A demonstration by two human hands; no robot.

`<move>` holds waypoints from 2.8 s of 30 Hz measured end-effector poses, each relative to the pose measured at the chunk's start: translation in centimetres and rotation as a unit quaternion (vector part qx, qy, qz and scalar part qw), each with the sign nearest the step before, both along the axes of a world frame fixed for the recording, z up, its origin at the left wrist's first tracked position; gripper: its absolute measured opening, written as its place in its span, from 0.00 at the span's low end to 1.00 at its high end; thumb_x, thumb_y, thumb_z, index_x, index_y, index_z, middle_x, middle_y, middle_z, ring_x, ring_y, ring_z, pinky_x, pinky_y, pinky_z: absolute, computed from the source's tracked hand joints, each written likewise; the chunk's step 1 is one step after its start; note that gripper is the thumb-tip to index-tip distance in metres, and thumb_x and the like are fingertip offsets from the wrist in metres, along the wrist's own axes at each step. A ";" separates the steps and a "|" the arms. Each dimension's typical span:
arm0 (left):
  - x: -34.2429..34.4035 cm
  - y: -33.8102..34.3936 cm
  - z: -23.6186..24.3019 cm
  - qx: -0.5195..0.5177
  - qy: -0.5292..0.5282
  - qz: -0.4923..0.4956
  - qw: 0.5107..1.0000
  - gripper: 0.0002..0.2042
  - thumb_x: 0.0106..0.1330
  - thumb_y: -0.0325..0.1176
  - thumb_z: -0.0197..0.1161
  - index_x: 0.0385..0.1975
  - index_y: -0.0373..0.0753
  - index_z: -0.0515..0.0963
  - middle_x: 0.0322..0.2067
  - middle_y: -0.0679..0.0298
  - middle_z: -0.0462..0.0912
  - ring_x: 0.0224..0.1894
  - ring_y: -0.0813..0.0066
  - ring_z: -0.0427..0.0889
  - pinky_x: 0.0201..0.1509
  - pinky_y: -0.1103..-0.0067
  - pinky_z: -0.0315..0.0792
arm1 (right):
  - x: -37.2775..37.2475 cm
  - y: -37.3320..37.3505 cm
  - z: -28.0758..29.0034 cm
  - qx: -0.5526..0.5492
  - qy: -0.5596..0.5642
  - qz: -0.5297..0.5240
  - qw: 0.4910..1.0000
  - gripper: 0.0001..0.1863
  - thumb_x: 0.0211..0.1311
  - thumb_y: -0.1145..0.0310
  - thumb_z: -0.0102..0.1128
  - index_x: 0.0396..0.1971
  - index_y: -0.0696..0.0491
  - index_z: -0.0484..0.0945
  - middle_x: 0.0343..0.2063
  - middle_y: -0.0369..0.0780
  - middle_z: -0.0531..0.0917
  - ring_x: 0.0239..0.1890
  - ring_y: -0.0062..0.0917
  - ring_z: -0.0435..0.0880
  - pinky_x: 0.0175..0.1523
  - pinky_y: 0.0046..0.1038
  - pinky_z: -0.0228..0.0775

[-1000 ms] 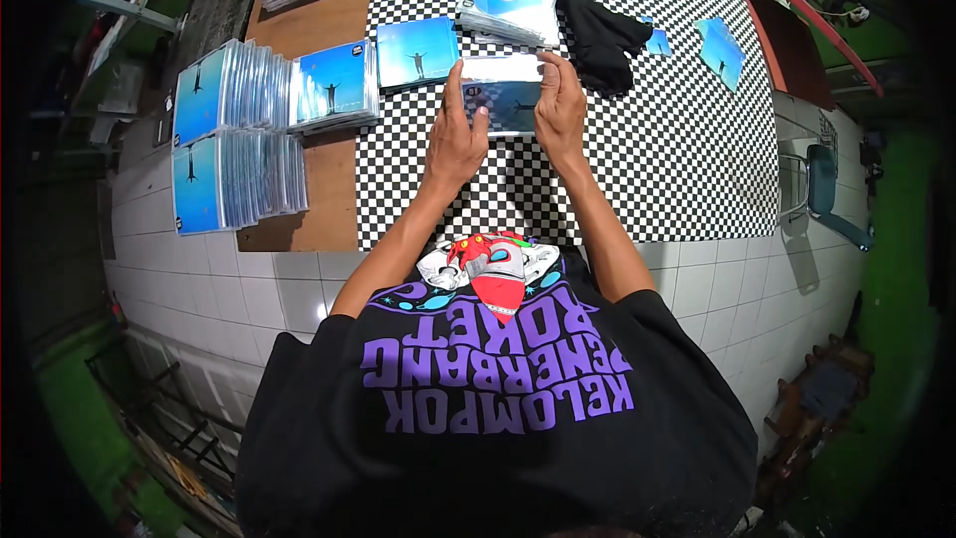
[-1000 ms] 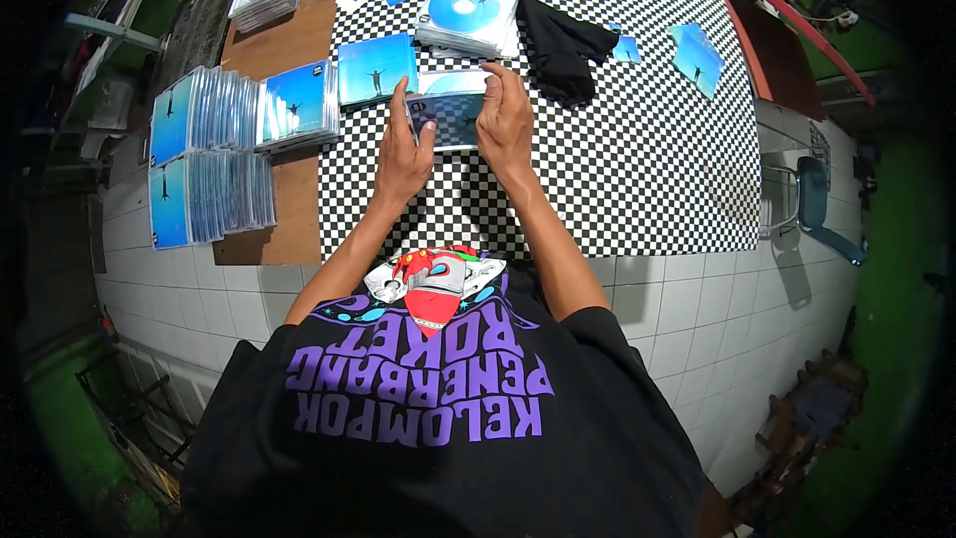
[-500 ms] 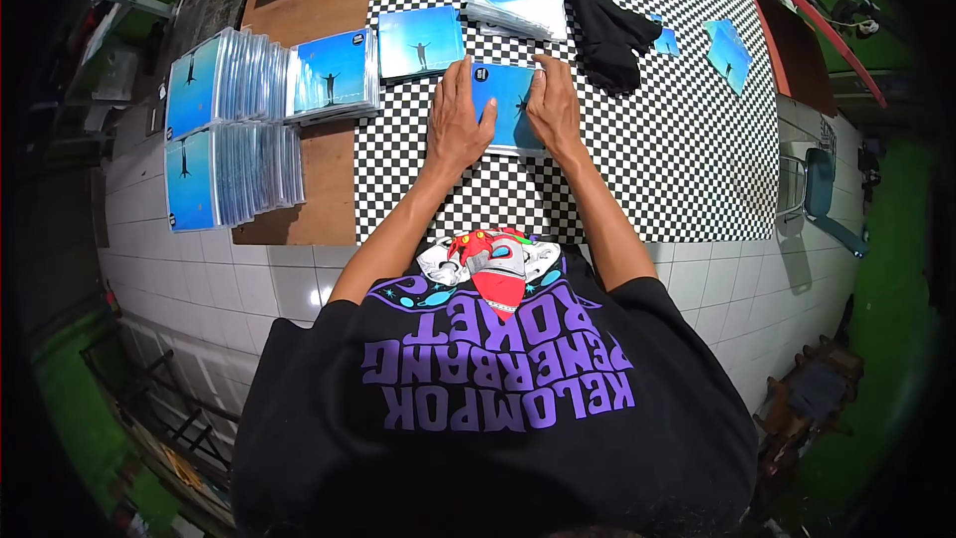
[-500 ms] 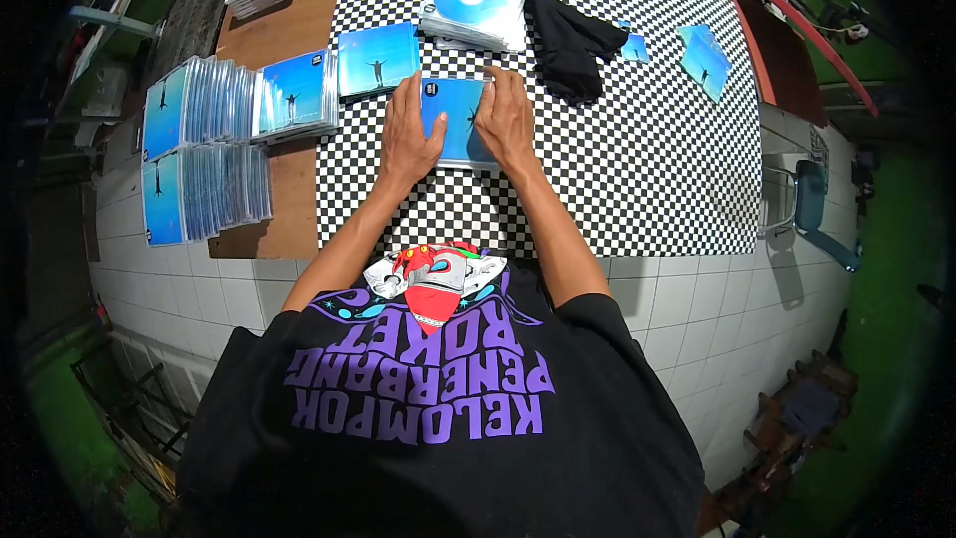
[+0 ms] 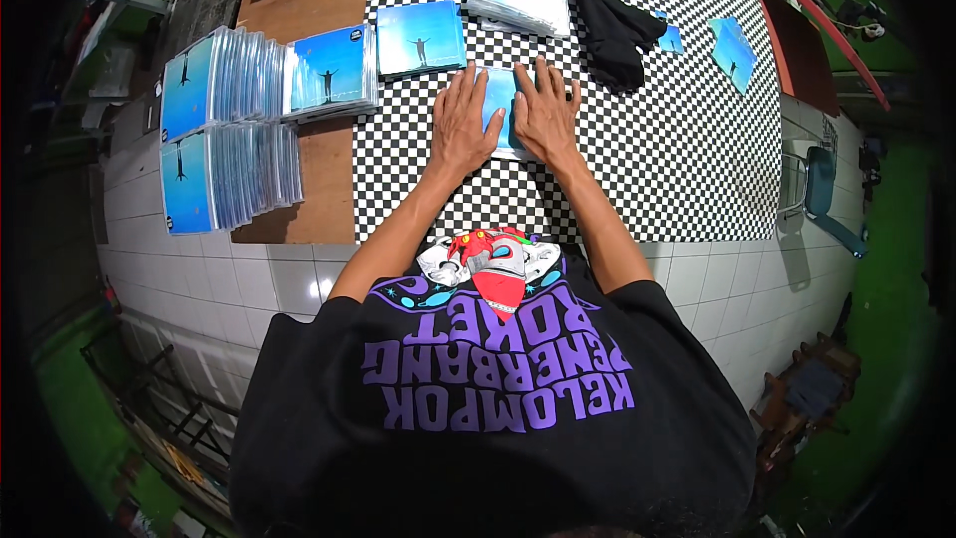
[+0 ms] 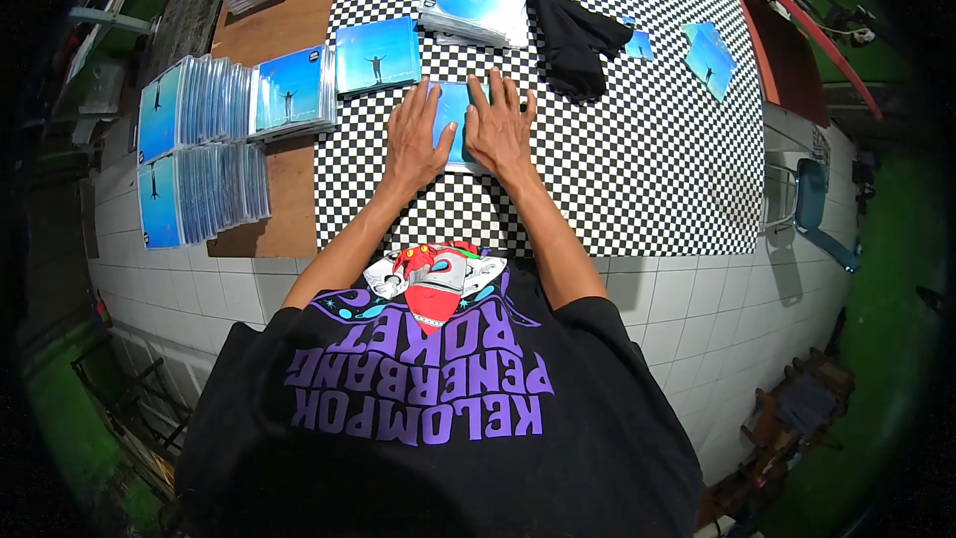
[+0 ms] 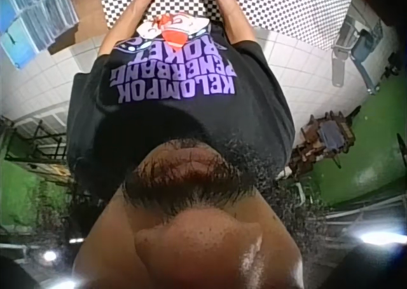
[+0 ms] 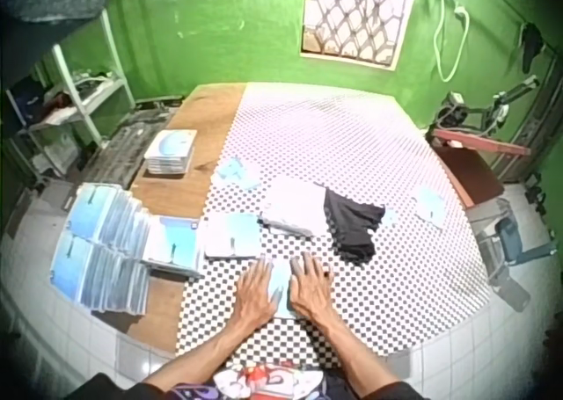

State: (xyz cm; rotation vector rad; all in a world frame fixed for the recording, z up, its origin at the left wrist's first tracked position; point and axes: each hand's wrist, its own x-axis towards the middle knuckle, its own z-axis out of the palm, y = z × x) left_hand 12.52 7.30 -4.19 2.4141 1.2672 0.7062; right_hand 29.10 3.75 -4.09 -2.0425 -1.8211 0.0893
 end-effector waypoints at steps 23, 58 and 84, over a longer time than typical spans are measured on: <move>-0.4 -0.4 1.8 -0.061 -0.087 0.009 0.994 0.30 0.67 0.48 0.61 0.66 0.38 0.69 0.68 0.44 0.64 0.71 0.46 0.61 0.74 0.57 0.52 | 12.6 5.2 3.0 0.025 0.022 -0.178 0.983 0.32 0.50 0.69 0.63 0.60 0.52 0.76 0.60 0.51 0.76 0.64 0.37 0.73 0.74 0.64 0.34; -3.0 1.6 8.2 -0.280 -0.355 -0.033 0.891 0.23 0.56 0.22 0.66 0.55 0.38 0.81 0.44 0.63 0.87 0.47 0.69 0.84 0.55 0.76 0.76 | 1.5 -7.3 16.7 -0.212 0.397 0.203 0.870 0.39 0.53 0.71 0.68 0.68 0.50 0.68 0.53 0.47 0.82 0.49 0.37 0.84 0.49 0.34 0.77; -2.2 3.3 16.1 -0.330 -0.445 -0.027 0.832 0.22 0.69 0.20 0.59 0.64 0.35 0.71 0.42 0.59 0.86 0.42 0.82 0.84 0.48 0.87 0.77 | -0.8 -2.6 14.5 0.025 0.664 0.008 0.747 0.11 0.66 0.73 0.65 0.46 0.59 0.78 0.33 0.33 0.81 0.36 0.12 0.76 0.43 0.18 0.69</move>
